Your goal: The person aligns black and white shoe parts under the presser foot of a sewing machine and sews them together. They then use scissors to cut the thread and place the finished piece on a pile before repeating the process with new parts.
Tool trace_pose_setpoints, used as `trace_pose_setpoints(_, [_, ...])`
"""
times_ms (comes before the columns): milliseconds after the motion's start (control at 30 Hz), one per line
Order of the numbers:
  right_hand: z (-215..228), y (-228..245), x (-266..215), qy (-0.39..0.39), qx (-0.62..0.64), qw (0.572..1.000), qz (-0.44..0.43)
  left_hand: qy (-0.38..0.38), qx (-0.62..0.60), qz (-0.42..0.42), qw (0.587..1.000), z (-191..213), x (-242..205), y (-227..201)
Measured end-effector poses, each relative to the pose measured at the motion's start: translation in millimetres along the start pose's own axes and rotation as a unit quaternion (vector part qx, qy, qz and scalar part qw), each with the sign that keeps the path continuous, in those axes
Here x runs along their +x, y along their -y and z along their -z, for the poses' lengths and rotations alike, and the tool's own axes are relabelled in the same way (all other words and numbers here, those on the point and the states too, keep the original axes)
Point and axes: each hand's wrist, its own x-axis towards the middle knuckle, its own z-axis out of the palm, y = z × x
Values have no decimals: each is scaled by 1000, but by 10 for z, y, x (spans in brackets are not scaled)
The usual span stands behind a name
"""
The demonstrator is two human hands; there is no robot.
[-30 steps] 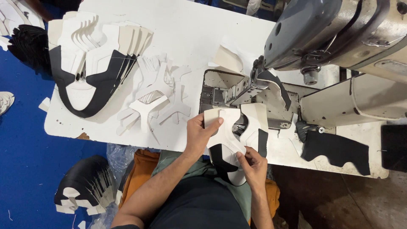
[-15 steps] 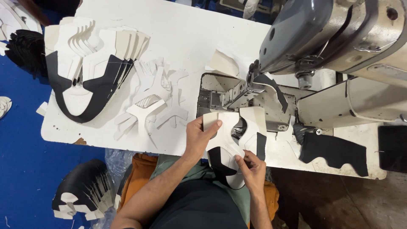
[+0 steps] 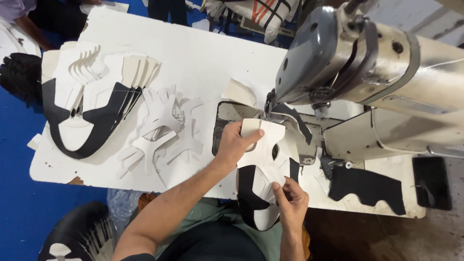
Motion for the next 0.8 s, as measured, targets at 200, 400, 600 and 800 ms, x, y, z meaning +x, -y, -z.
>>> trace_pose_setpoints(200, [-84,99,184,14,118,993,-26,-11,-64,99,993,-38,249,-205])
trace_pose_setpoints(400, [-80,80,252,15,140,990,-14,-9,-55,87,995,-46,300,-146])
trace_pose_setpoints(600, [-78,168,285,-5,121,992,-37,-11,-49,58,997,-57,313,-98])
trace_pose_setpoints(800, [-56,176,431,21,111,993,-9,-23,-27,5,999,-100,359,-115])
